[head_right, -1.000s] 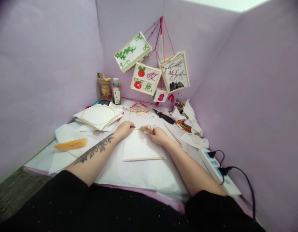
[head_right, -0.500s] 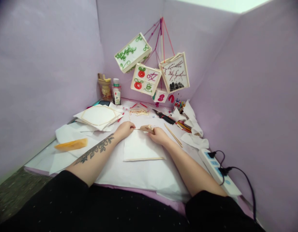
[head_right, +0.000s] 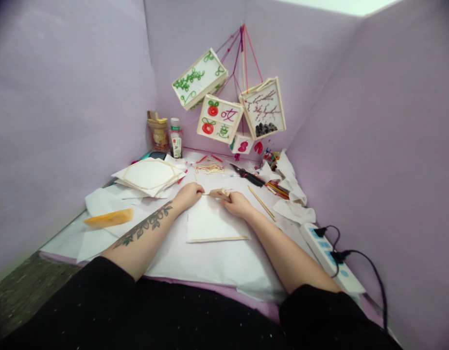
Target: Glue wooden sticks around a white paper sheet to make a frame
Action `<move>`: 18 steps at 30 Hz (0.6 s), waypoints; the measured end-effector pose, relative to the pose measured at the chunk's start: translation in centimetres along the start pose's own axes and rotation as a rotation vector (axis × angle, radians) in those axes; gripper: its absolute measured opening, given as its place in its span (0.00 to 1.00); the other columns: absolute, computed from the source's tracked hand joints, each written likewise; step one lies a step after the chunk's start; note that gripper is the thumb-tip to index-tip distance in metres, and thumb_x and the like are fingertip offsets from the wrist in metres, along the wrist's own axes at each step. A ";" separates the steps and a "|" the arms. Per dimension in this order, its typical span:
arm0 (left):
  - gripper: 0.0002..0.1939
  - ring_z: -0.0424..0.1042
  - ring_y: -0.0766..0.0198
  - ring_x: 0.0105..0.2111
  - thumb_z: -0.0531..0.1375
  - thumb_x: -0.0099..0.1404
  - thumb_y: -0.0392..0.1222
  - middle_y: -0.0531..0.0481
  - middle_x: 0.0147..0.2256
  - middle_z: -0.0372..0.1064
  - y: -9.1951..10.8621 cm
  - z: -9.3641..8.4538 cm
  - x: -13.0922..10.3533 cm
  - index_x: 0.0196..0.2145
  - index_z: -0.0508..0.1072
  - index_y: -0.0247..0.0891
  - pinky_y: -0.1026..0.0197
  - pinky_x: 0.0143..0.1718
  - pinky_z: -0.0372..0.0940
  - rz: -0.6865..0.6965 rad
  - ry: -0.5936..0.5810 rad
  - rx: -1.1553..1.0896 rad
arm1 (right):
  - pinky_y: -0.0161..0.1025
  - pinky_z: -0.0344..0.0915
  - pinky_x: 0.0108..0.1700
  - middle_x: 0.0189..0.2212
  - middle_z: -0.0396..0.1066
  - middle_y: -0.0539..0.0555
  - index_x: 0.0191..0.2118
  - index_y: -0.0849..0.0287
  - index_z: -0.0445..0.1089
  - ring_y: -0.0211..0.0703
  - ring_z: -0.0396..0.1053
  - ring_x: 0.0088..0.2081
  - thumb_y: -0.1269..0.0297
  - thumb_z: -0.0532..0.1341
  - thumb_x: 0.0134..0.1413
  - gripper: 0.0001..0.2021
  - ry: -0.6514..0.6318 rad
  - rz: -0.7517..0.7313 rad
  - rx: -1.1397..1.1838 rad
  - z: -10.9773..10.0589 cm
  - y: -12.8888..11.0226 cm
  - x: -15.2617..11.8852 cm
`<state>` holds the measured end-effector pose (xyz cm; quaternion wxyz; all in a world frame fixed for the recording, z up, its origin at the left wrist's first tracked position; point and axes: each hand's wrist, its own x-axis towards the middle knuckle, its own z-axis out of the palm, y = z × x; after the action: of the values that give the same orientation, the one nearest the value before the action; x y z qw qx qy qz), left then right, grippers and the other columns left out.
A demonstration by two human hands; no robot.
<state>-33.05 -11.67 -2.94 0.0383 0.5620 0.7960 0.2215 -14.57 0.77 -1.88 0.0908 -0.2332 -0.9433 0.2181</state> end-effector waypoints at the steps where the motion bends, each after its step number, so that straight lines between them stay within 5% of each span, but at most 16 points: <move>1: 0.16 0.71 0.58 0.42 0.52 0.59 0.33 0.45 0.40 0.74 0.0 0.0 0.0 0.38 0.78 0.39 0.59 0.47 0.64 0.000 0.000 -0.001 | 0.33 0.55 0.27 0.26 0.72 0.52 0.35 0.63 0.73 0.41 0.65 0.27 0.64 0.56 0.50 0.11 -0.005 0.001 -0.002 0.0 0.0 0.0; 18: 0.16 0.71 0.58 0.43 0.52 0.59 0.33 0.44 0.41 0.74 -0.1 0.1 0.1 0.39 0.78 0.38 0.59 0.48 0.63 -0.002 -0.007 -0.012 | 0.33 0.53 0.28 0.27 0.71 0.53 0.36 0.64 0.73 0.40 0.64 0.27 0.63 0.56 0.51 0.11 -0.009 0.017 -0.007 0.2 -0.5 0.2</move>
<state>-33.15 -11.61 -3.08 0.0446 0.5618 0.7951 0.2240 -15.00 0.33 -1.84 0.0837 -0.2403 -0.9425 0.2167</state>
